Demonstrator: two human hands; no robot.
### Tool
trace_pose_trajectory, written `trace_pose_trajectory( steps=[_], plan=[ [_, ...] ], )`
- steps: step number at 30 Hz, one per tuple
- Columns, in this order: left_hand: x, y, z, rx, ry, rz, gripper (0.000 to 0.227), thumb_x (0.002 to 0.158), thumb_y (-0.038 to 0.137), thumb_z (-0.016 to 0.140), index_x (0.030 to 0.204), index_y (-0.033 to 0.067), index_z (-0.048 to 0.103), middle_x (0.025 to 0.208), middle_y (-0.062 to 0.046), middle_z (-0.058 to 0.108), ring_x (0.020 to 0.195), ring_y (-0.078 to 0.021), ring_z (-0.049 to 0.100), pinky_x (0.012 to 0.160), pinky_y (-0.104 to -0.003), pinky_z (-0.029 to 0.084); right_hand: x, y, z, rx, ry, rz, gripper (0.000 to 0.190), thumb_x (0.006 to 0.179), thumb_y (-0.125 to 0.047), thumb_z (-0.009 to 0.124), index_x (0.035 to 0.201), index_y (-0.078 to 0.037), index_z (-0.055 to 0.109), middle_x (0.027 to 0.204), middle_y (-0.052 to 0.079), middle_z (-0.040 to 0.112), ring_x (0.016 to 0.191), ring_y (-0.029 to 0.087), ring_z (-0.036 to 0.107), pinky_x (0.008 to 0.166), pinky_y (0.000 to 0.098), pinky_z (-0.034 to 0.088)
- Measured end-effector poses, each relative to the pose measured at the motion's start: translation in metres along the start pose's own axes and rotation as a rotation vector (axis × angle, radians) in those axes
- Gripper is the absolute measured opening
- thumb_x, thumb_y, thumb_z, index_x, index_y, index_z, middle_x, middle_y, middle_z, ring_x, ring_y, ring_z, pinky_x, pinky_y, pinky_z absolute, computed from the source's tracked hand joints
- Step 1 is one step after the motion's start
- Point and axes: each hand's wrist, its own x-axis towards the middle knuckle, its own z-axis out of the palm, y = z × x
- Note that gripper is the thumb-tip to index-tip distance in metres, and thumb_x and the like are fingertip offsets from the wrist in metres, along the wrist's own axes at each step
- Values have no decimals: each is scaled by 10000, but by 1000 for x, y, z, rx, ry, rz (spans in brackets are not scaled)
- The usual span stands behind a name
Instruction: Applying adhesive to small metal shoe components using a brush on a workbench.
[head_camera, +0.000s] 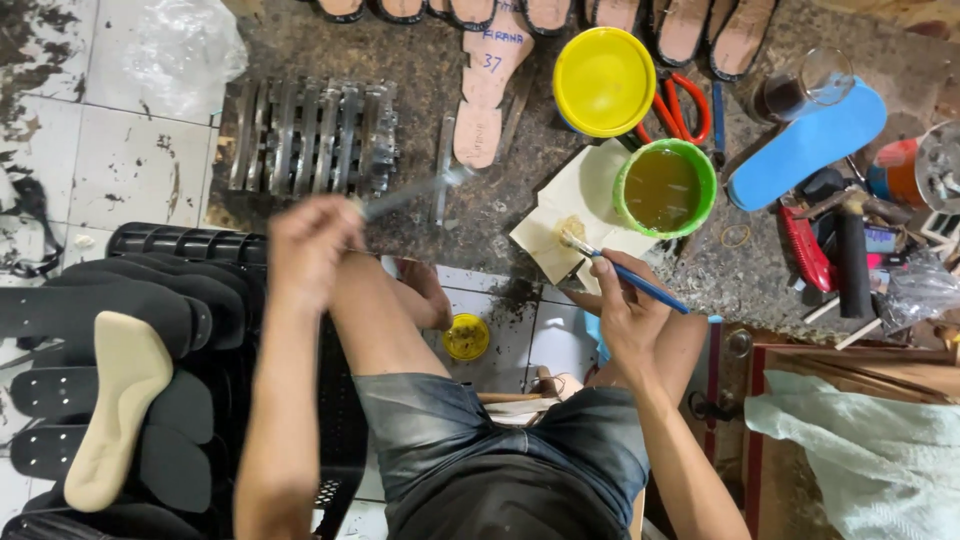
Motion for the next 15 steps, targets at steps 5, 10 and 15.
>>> trace_pose_trajectory(
  steps=[5, 10, 15],
  plan=[
    [64, 38, -43, -51, -37, -77, 60, 815, 51, 632, 862, 20, 611, 675, -46, 532, 533, -88, 533, 496, -187, 479, -5, -22, 9, 6, 1, 13, 65, 774, 49, 648, 838, 40, 642, 592, 136, 603, 495, 145, 568, 484, 252, 472],
    [107, 28, -68, 64, -109, -98, 83, 827, 79, 665, 868, 26, 616, 680, -64, 563, 520, -76, 538, 469, -180, 479, -8, -1, 3, 0, -14, -4, 66, 778, 53, 648, 843, 43, 639, 583, 135, 598, 488, 138, 561, 487, 248, 466],
    [124, 9, -77, 333, -9, -14, 99, 875, 129, 651, 897, 36, 624, 713, -68, 597, 564, -83, 570, 470, -180, 500, -11, 7, 3, 7, -21, 0, 78, 773, 43, 650, 851, 42, 645, 581, 129, 604, 508, 153, 588, 504, 246, 484]
  ],
)
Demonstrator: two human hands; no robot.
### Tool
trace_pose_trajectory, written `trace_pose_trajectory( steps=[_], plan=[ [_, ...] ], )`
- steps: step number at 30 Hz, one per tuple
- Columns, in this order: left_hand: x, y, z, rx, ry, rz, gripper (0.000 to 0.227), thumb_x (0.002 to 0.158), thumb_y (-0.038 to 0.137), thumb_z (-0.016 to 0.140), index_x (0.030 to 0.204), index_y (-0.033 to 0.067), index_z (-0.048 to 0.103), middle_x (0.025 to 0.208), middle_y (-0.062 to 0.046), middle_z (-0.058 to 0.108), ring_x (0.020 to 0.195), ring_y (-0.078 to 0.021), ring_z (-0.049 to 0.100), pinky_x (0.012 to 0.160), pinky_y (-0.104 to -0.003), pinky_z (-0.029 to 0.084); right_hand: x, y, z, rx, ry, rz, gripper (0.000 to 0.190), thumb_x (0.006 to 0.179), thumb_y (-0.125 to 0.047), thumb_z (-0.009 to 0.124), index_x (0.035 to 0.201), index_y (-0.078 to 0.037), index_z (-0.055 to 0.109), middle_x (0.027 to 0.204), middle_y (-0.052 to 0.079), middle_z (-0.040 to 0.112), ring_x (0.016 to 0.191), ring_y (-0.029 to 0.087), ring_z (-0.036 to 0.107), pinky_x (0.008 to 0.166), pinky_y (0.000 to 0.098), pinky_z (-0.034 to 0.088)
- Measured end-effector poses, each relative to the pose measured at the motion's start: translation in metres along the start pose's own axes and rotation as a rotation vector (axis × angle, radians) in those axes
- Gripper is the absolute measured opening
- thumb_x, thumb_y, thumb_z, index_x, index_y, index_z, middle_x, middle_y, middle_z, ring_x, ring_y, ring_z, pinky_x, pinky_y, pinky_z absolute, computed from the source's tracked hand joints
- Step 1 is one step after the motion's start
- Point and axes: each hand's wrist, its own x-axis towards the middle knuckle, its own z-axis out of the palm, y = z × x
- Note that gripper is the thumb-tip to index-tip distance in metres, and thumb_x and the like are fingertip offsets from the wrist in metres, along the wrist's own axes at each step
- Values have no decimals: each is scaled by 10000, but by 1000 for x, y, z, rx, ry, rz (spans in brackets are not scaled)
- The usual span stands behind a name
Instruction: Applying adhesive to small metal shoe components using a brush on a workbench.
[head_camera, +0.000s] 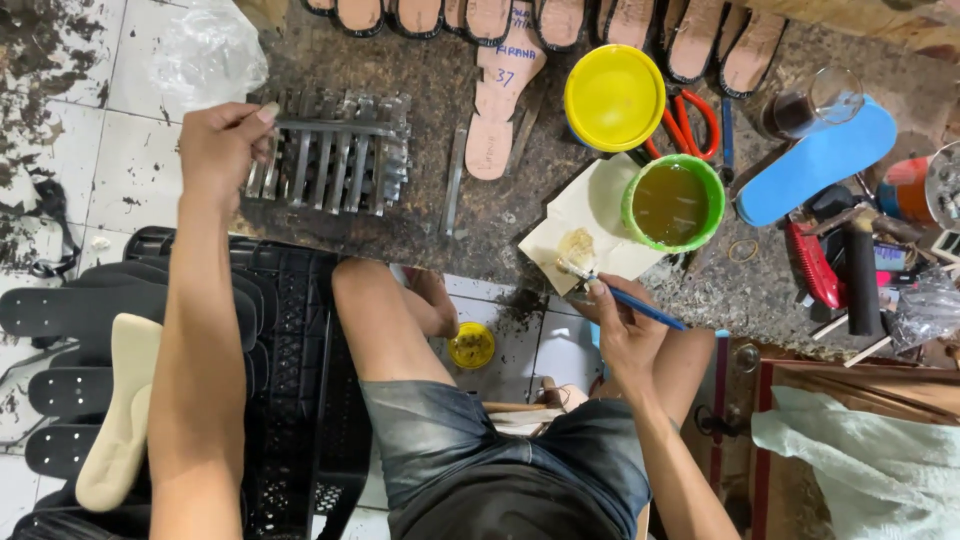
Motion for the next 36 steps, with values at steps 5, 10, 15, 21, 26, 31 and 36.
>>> trace_pose_trajectory(
  steps=[5, 10, 15, 21, 26, 31, 36],
  plan=[
    [-25, 18, 32, 428, 255, 310, 140, 920, 95, 548, 920, -8, 643, 724, -148, 592, 648, -267, 593, 556, -352, 467, 1, -11, -3, -30, 10, 82, 74, 770, 28, 652, 843, 25, 645, 598, 132, 606, 540, 164, 599, 527, 260, 495],
    [-111, 65, 110, 362, 196, 319, 129, 899, 74, 527, 868, -14, 616, 717, -164, 586, 649, -281, 597, 590, -339, 490, 13, -29, -23, -331, -69, 224, 68, 839, -54, 620, 876, -5, 647, 679, 148, 629, 626, 233, 626, 553, 325, 500],
    [-135, -6, 161, 706, 69, 507, 373, 792, 384, 616, 902, 27, 609, 807, -129, 535, 768, -298, 548, 636, -376, 465, 31, 2, -60, -380, 70, -249, 32, 864, -12, 655, 894, -8, 645, 752, 153, 631, 681, 265, 606, 614, 316, 449],
    [-134, -35, 168, 851, 141, 624, 236, 916, 248, 473, 919, 53, 605, 799, -90, 533, 747, -236, 550, 623, -304, 449, 63, 7, -64, -450, 16, -305, 81, 839, 8, 693, 914, 16, 664, 762, 141, 592, 748, 276, 584, 689, 327, 451],
    [-152, -8, 152, 593, 101, 525, 205, 920, 147, 434, 899, 7, 582, 756, -121, 528, 699, -286, 548, 637, -349, 448, 62, 7, -65, -437, -39, -195, 61, 845, -27, 693, 900, -16, 672, 729, 128, 565, 698, 239, 569, 642, 303, 457],
    [-192, 10, 164, 306, 16, 457, 124, 870, 135, 488, 887, 63, 587, 717, -82, 530, 651, -255, 551, 618, -324, 452, 46, 14, -65, -144, 102, -16, 50, 873, -3, 663, 905, 4, 626, 730, 129, 576, 678, 148, 540, 603, 292, 445],
    [-206, 24, 176, 102, -375, 54, 195, 838, 226, 559, 874, 66, 663, 723, -91, 635, 665, -233, 631, 590, -265, 502, 11, 41, -64, 51, 185, 289, 66, 847, -21, 632, 791, -6, 602, 559, 78, 537, 479, 114, 498, 500, 228, 437]
  ],
)
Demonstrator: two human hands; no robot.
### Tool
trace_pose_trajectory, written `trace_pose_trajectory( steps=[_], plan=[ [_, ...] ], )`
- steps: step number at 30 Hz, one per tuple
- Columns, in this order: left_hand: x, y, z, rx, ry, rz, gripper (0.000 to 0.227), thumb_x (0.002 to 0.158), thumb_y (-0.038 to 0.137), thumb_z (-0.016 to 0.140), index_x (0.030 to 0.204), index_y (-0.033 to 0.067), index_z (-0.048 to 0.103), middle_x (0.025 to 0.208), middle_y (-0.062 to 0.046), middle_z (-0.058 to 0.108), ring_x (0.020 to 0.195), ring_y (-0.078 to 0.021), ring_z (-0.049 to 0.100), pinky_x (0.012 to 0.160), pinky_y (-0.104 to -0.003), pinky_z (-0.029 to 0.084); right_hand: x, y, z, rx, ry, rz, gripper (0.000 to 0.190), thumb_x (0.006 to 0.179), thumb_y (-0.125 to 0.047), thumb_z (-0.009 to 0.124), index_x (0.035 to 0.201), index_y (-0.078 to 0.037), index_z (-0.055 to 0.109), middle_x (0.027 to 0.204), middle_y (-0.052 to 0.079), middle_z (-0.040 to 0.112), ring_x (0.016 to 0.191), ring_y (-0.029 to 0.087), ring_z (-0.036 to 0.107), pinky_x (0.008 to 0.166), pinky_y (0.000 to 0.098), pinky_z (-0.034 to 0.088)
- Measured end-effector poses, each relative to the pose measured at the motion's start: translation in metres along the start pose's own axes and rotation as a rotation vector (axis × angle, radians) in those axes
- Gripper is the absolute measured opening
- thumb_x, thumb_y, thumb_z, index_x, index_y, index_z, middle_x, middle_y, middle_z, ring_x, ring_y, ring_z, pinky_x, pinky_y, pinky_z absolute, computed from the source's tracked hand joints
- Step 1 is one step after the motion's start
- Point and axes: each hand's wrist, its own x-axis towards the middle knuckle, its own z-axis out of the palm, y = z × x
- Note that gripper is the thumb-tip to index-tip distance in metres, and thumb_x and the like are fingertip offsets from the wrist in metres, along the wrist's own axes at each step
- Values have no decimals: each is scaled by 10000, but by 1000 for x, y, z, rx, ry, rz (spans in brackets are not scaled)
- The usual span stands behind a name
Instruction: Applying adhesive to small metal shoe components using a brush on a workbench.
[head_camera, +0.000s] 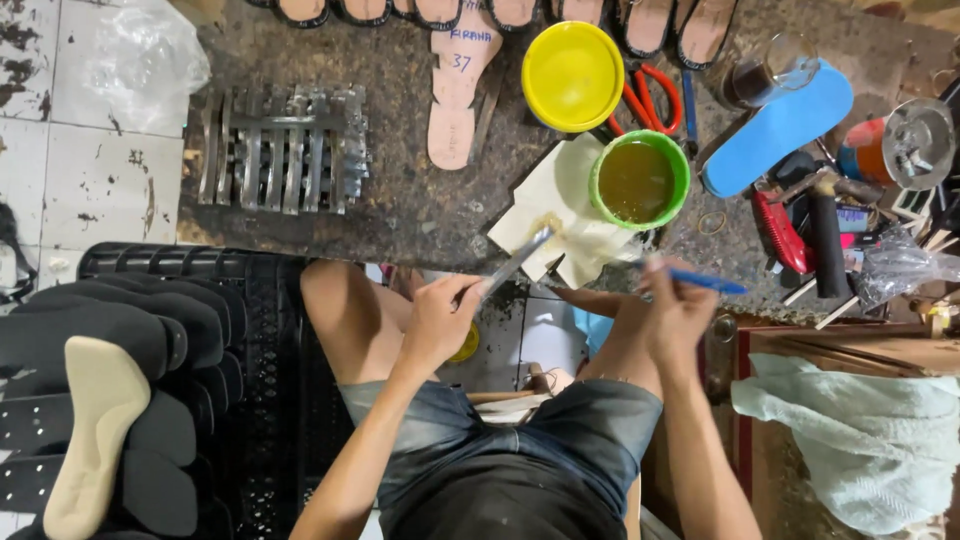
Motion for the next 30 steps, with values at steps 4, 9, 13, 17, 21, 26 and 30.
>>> trace_pose_trajectory(
  steps=[4, 9, 13, 17, 21, 26, 30],
  plan=[
    [-4, 10, -2, -103, 46, -72, 224, 823, 242, 593, 908, 47, 664, 736, -119, 646, 643, -244, 636, 568, -283, 505, -23, -59, 33, -348, -95, 108, 67, 811, -172, 670, 817, -106, 665, 621, 66, 613, 637, 136, 605, 659, 288, 446],
    [-9, 6, 0, -378, 60, -246, 213, 760, 196, 658, 911, 47, 667, 722, -135, 655, 613, -159, 638, 589, -261, 517, -22, -24, 66, -113, -243, -69, 62, 764, -113, 702, 817, -89, 681, 613, 7, 608, 616, 32, 516, 666, 199, 439],
    [-8, 7, 2, -466, 131, -286, 224, 741, 155, 682, 919, 19, 676, 781, -176, 657, 701, -204, 647, 630, -292, 531, -15, -12, 65, -269, -185, -320, 43, 808, -89, 671, 846, -70, 676, 669, 93, 608, 652, 183, 603, 663, 285, 466],
    [-8, 4, 5, -567, 203, -276, 294, 754, 115, 660, 999, -41, 615, 791, -201, 629, 733, -202, 623, 673, -328, 532, -30, -15, 68, -149, -318, -311, 57, 753, -51, 677, 809, -66, 677, 694, 104, 625, 661, 228, 611, 650, 309, 479],
    [-12, -8, 12, -761, 237, -268, 317, 882, 238, 503, 1045, -16, 599, 835, -160, 623, 751, -176, 594, 749, -334, 502, -43, -14, 66, -62, -471, -363, 62, 771, -30, 622, 796, -65, 666, 707, 95, 620, 637, 210, 577, 671, 292, 467],
    [-14, -7, 11, -716, 242, -227, 313, 880, 240, 498, 994, -29, 611, 801, -168, 635, 714, -180, 604, 717, -330, 514, -48, -15, 67, -78, -479, -386, 55, 734, -69, 670, 786, -80, 683, 684, 77, 634, 591, 196, 580, 619, 274, 478],
    [-14, 10, 4, -364, 230, -84, 272, 730, 201, 705, 922, 14, 657, 778, -142, 660, 700, -179, 645, 681, -302, 514, -28, -9, 63, -184, -360, -376, 64, 751, -49, 678, 814, -53, 670, 681, 117, 628, 621, 231, 605, 540, 283, 470]
  ],
)
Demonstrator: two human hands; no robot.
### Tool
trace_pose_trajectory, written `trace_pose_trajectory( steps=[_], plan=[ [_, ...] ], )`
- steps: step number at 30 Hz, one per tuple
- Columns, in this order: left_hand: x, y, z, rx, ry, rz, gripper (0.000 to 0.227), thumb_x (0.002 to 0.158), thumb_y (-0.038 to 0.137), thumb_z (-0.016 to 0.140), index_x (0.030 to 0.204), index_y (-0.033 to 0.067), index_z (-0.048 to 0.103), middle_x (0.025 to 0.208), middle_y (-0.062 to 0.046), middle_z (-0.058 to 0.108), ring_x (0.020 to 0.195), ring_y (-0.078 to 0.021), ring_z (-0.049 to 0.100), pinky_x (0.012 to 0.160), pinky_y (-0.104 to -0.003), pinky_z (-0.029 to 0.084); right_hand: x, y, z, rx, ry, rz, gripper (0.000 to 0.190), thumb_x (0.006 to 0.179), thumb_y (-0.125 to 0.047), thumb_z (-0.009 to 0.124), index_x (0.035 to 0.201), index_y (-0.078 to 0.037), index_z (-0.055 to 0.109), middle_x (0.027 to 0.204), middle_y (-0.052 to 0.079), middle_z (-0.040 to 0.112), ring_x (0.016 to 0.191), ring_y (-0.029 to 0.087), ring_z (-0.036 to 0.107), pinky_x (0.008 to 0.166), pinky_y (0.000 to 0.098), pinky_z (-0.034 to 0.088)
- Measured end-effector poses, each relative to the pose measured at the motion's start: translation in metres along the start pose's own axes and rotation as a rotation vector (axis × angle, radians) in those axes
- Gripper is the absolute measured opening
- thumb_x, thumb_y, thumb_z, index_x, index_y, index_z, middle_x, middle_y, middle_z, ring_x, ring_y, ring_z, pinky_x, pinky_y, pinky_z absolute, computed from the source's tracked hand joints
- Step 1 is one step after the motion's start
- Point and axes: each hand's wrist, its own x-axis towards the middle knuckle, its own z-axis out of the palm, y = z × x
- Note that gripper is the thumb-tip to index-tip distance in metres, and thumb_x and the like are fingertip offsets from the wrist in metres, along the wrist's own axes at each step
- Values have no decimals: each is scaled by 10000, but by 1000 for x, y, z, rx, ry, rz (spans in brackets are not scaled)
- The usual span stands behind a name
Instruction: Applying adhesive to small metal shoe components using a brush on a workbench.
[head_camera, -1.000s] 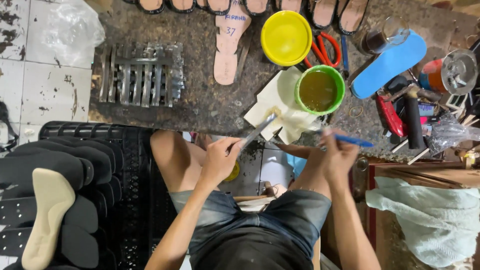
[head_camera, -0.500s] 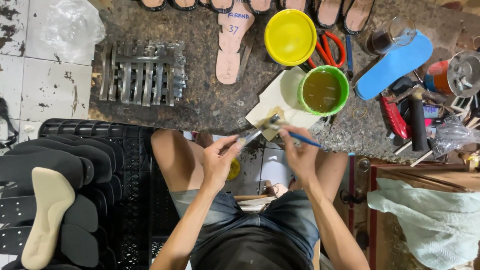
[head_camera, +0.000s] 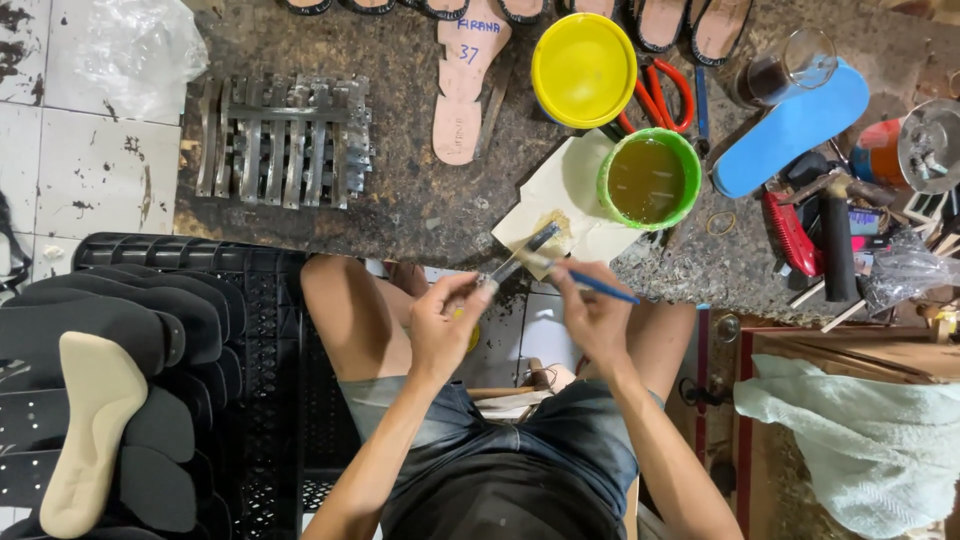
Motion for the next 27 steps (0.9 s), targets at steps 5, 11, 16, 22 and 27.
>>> trace_pose_trajectory(
  steps=[5, 11, 16, 22, 27],
  plan=[
    [0, -14, 5, 277, 50, 379, 142, 729, 87, 692, 871, 77, 678, 738, -75, 648, 644, -175, 636, 617, -260, 518, 23, 2, -12, -120, 90, 46, 49, 829, -66, 635, 825, -19, 647, 689, 136, 615, 627, 246, 598, 603, 302, 477],
    [6, -11, -4, 210, 75, 58, 96, 788, 163, 638, 850, 100, 675, 737, -74, 648, 631, -151, 627, 597, -263, 519, 25, -12, -16, -86, 167, 111, 56, 845, -70, 637, 843, -17, 656, 653, 95, 605, 618, 135, 566, 616, 263, 459],
    [12, -4, -7, -35, 64, -262, 128, 782, 190, 648, 833, 75, 670, 676, -90, 631, 550, -121, 587, 564, -241, 514, 24, -14, -2, -6, 130, 107, 54, 823, -58, 638, 842, -11, 657, 651, 113, 603, 597, 179, 566, 605, 308, 465],
    [16, -2, -7, -215, 108, -280, 129, 758, 100, 650, 793, -24, 646, 640, -145, 607, 548, -141, 576, 523, -261, 530, 14, 19, 10, -170, 75, -40, 73, 818, -89, 651, 867, -34, 655, 722, 118, 637, 665, 261, 630, 608, 332, 493],
    [16, 3, -5, -267, 99, -266, 125, 777, 103, 640, 785, -21, 654, 618, -137, 590, 555, -143, 569, 527, -273, 537, -25, 42, 28, -202, -85, -377, 159, 725, -45, 652, 878, -78, 683, 770, 94, 640, 640, 251, 626, 607, 315, 519]
  ],
)
